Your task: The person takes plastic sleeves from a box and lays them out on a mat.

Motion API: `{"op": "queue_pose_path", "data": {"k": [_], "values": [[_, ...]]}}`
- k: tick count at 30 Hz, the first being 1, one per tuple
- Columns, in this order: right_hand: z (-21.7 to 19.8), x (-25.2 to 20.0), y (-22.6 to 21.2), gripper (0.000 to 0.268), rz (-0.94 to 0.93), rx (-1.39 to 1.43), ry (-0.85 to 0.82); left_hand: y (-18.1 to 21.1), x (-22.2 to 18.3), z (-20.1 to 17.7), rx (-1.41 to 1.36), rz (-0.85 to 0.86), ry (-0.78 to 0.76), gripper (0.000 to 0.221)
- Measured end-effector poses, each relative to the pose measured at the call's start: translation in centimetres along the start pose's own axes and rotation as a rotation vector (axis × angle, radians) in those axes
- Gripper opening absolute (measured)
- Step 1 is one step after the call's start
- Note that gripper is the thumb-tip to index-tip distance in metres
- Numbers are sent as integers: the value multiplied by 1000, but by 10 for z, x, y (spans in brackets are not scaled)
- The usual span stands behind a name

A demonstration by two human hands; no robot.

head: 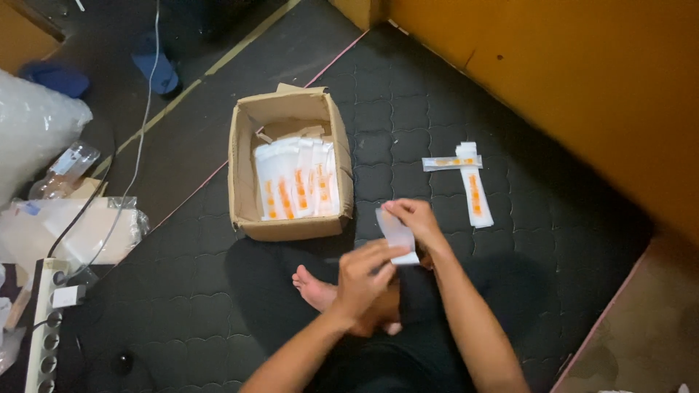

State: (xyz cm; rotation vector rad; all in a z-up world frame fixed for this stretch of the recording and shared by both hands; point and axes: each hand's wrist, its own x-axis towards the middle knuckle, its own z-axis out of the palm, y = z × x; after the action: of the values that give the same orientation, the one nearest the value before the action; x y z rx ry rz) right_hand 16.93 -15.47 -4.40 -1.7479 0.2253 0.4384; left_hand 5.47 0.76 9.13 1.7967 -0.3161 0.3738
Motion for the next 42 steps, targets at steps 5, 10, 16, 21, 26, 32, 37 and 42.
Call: {"op": "queue_pose_path", "data": {"k": [5,10,16,21,26,32,37,42], "values": [[15,-39,28,42,165,261,21,-10,49,-8,40,74,48,22],[14,-71,67,54,145,620,-46,-38,85,-17,37,48,30,24],[17,-115,40,27,12,311,-116,-58,108,-10,93,-32,133,12],[19,-128,52,48,-11,145,-68,-69,120,-7,-131,-346,-50,9],[15,-141,44,40,22,220,-47,-100,116,4,-153,-446,-46,13],[5,-151,25,33,65,328,-92,-104,116,0,-243,-552,-125,13],[5,-149,21,30,55,346,-108,-125,113,3,-259,-531,-156,12],[6,-141,24,33,-96,390,-248,-111,111,-2,-273,-479,-179,12]]}}
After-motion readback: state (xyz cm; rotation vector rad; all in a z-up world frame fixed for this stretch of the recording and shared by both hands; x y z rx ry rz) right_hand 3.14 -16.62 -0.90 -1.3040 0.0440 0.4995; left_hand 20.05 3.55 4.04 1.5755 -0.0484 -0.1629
